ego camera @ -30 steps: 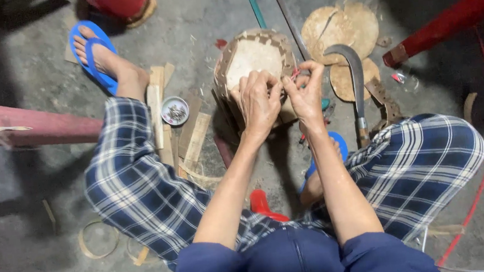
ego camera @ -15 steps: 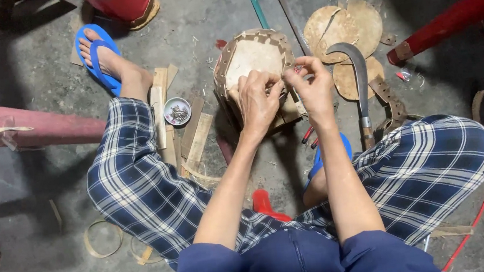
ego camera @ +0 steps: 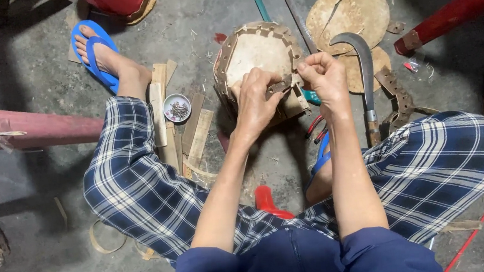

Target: A person is repairing a small percussion instrument by trimming the drum head material and tightening the tensioning cords using pliers and a blade.

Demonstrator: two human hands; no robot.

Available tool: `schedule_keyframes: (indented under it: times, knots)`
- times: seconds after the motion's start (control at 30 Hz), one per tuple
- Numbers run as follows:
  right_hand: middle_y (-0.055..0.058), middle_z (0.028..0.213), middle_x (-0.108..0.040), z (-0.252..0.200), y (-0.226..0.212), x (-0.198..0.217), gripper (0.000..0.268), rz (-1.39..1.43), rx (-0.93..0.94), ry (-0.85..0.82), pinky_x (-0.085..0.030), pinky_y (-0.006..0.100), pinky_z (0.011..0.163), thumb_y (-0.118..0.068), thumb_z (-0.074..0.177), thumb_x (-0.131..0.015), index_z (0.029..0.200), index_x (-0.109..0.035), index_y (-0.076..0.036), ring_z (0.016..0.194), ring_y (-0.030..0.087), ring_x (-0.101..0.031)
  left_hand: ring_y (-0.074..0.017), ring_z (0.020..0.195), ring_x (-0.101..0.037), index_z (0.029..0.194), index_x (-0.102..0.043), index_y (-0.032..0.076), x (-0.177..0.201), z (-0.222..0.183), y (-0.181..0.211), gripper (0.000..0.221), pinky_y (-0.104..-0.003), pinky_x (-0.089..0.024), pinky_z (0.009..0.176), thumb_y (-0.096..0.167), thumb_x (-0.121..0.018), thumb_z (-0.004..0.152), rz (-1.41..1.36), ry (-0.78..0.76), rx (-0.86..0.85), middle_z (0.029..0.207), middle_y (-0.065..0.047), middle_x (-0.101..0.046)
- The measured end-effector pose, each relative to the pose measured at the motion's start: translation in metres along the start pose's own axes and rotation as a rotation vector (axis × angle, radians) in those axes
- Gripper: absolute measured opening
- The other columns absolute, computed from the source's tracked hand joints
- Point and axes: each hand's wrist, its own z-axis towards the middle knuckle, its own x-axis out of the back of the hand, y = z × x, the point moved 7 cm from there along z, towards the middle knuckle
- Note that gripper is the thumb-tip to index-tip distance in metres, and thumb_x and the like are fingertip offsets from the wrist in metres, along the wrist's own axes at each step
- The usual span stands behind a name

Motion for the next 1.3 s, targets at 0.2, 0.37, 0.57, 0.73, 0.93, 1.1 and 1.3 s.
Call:
schedule_keyframes:
  times: [0.2, 0.37, 0.57, 0.73, 0.93, 1.1, 1.3]
  knots:
    - [0.002, 0.077, -0.069, 0.008, 0.012, 0.014, 0.028, 0.134, -0.040, -0.098, -0.064, 0.027, 0.058, -0.017, 0.091, -0.083, 0.110, -0.065, -0.007, 0.066, 0.009, -0.070, -0.0178, 0.101, -0.057, 0.106, -0.069, 0.020, 0.000, -0.002, 0.008, 0.035, -0.042, -0.029, 0.103, 0.013, -0.087, 0.076, 0.021, 0.047, -0.057, 0.096, 0.002, -0.058]
    - [0.002, 0.088, -0.074, -0.001, -0.004, 0.011, 0.041, 0.100, -0.071, -0.204, -0.065, 0.024, 0.069, -0.018, 0.085, -0.088, 0.116, -0.064, -0.006, 0.077, 0.009, -0.074, -0.0166, 0.098, -0.056, 0.105, -0.070, 0.020, 0.000, -0.003, 0.014, 0.033, -0.043, -0.029, 0.100, 0.012, -0.086, 0.078, 0.049, 0.072, -0.070, 0.095, 0.003, -0.057]
    - [0.004, 0.090, -0.075, 0.007, 0.006, 0.016, 0.035, 0.152, -0.091, -0.227, -0.066, 0.027, 0.075, -0.019, 0.085, -0.087, 0.113, -0.068, -0.009, 0.080, 0.012, -0.076, -0.0183, 0.099, -0.057, 0.109, -0.067, 0.021, -0.004, -0.005, 0.011, 0.038, -0.042, -0.031, 0.100, 0.014, -0.086, 0.077, 0.072, 0.066, -0.130, 0.096, 0.002, -0.057]
    - [-0.001, 0.088, -0.073, 0.006, 0.005, 0.019, 0.031, 0.106, -0.088, -0.225, -0.063, 0.023, 0.074, -0.023, 0.087, -0.085, 0.111, -0.071, -0.011, 0.080, 0.008, -0.074, -0.0181, 0.098, -0.058, 0.110, -0.066, 0.021, -0.001, -0.007, 0.018, 0.037, -0.039, -0.034, 0.099, 0.014, -0.085, 0.078, 0.107, 0.087, -0.180, 0.096, 0.002, -0.057]
    - [-0.002, 0.085, -0.071, 0.007, 0.009, 0.015, 0.028, 0.090, -0.045, -0.221, -0.060, 0.017, 0.070, -0.023, 0.087, -0.086, 0.108, -0.071, -0.012, 0.078, 0.005, -0.072, -0.0178, 0.094, -0.060, 0.110, -0.064, 0.018, -0.005, -0.008, 0.027, 0.031, -0.034, -0.041, 0.092, 0.014, -0.081, 0.084, 0.187, 0.156, -0.314, 0.094, 0.002, -0.057]
    - [-0.005, 0.083, -0.070, 0.002, 0.001, 0.009, 0.028, 0.049, -0.005, -0.199, -0.057, 0.015, 0.070, -0.025, 0.085, -0.087, 0.105, -0.070, -0.013, 0.074, 0.002, -0.069, -0.0219, 0.092, -0.062, 0.116, -0.063, 0.014, -0.006, -0.011, 0.033, 0.034, -0.034, -0.048, 0.084, 0.013, -0.080, 0.086, 0.269, 0.243, -0.407, 0.094, -0.002, -0.059]
    - [-0.004, 0.079, -0.070, 0.003, 0.002, 0.010, 0.024, 0.003, 0.058, -0.177, -0.052, 0.014, 0.067, -0.021, 0.086, -0.086, 0.101, -0.070, -0.013, 0.072, 0.003, -0.068, -0.0212, 0.092, -0.060, 0.122, -0.063, 0.014, -0.008, -0.014, 0.035, 0.036, -0.034, -0.048, 0.084, 0.019, -0.077, 0.090, 0.314, 0.271, -0.477, 0.091, -0.002, -0.060]
